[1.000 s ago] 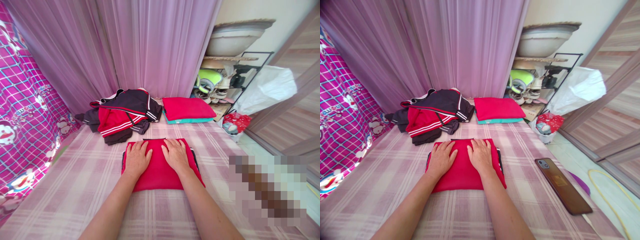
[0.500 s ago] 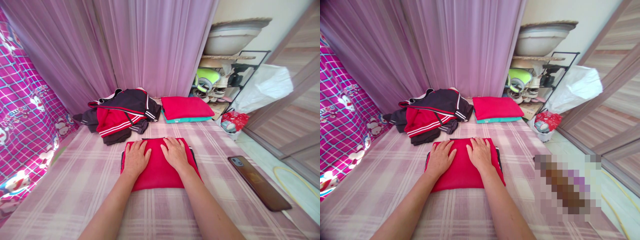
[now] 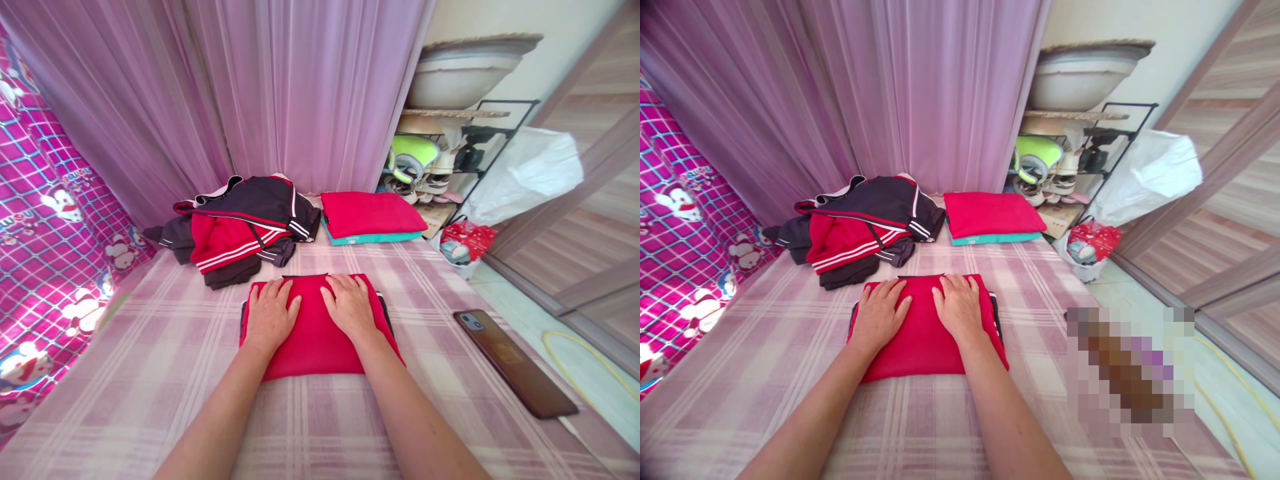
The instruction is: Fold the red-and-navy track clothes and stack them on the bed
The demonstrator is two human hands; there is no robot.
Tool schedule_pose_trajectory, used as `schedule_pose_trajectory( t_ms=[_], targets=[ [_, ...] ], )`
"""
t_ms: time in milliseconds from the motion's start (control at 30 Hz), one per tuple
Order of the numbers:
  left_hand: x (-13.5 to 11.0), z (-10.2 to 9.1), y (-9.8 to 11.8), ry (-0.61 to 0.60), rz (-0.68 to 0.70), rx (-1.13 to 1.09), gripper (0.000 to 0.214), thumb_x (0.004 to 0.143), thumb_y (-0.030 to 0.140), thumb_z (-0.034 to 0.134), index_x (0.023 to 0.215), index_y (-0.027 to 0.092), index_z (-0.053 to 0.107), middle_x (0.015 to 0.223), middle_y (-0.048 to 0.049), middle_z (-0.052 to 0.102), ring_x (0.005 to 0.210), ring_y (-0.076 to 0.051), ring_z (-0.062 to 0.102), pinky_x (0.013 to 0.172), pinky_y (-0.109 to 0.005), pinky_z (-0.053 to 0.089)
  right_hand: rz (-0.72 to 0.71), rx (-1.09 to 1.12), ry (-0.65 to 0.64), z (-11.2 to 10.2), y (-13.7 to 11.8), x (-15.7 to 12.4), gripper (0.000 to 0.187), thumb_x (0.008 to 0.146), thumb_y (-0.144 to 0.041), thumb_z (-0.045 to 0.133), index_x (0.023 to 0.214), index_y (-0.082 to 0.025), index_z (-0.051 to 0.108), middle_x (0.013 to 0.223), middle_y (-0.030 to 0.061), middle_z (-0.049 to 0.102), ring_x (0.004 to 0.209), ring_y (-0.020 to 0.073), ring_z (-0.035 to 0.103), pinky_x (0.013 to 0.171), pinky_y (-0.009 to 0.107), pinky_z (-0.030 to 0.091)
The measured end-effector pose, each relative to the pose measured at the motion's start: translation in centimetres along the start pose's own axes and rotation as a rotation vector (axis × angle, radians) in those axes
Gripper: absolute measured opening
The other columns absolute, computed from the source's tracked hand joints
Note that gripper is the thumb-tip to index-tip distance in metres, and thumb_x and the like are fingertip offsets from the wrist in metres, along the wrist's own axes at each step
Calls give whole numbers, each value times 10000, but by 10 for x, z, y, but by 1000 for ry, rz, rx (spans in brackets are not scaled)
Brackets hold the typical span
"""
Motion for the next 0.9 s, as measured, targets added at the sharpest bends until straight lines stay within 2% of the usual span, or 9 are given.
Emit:
schedule_pose_trajectory(
  t_ms=[900],
  targets=[
    [0,0,-1,-36,2,5,495,992,448,378,1385,211,562,1451,-115,566,1348,-294,490,1167,-548,287,4,13,5,-1,-2,0,373,994,-324,423,1221,-187,685,1274,116,691,1219,266,572,1121,470,277]
  ],
)
Point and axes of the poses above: each hand's wrist, its own x-axis towards the middle knuckle, its own z-axis out of the palm, y = z × x, the point moved 4 cm from there along x, towards the middle knuckle
